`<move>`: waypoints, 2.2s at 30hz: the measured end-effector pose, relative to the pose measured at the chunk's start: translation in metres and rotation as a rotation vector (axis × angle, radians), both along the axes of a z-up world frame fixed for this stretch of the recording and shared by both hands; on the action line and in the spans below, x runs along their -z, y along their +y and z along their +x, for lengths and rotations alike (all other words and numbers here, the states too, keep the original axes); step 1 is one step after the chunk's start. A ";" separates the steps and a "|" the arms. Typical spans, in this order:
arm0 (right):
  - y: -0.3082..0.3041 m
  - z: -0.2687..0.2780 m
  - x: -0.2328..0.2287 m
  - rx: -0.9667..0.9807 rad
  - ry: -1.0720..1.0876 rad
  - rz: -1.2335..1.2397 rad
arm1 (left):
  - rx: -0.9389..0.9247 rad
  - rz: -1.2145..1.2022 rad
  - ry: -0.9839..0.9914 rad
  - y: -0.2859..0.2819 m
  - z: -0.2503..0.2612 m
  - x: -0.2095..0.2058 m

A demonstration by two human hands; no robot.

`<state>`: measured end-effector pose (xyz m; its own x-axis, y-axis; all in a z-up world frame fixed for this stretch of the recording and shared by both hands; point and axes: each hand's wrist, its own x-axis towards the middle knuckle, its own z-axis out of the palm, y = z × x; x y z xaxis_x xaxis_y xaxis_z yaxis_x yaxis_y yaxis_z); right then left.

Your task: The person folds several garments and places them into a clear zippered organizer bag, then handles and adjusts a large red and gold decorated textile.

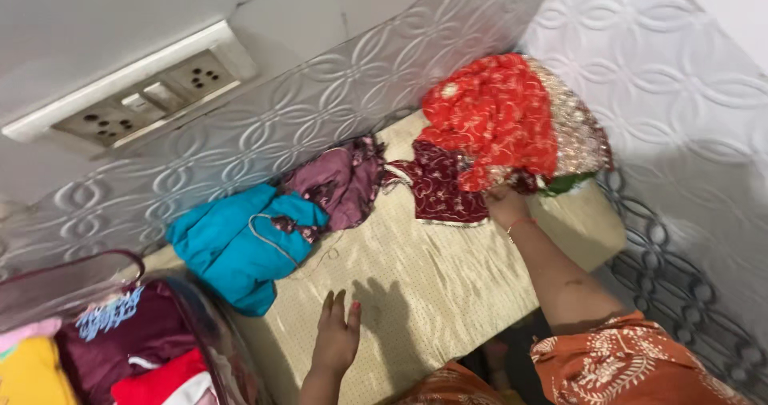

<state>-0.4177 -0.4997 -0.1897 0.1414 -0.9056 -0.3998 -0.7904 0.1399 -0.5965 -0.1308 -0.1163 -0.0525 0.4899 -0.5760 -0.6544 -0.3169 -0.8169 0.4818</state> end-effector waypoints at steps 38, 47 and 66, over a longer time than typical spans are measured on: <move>0.204 0.175 -0.273 -1.267 -0.086 0.126 | -1.161 -1.274 1.146 0.098 0.075 -0.103; 0.285 0.242 -0.212 -1.644 -0.554 -0.262 | -0.681 -1.396 0.919 0.124 0.040 -0.211; 0.345 0.260 -0.534 -1.330 -1.073 0.204 | -0.140 -1.250 0.041 0.049 0.025 -0.213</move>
<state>-0.1577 -0.1545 0.3444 0.9544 0.0955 0.2827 0.2915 -0.0947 -0.9519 -0.1060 -0.0676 0.1605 0.5894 -0.7563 0.2839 -0.2313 0.1788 0.9563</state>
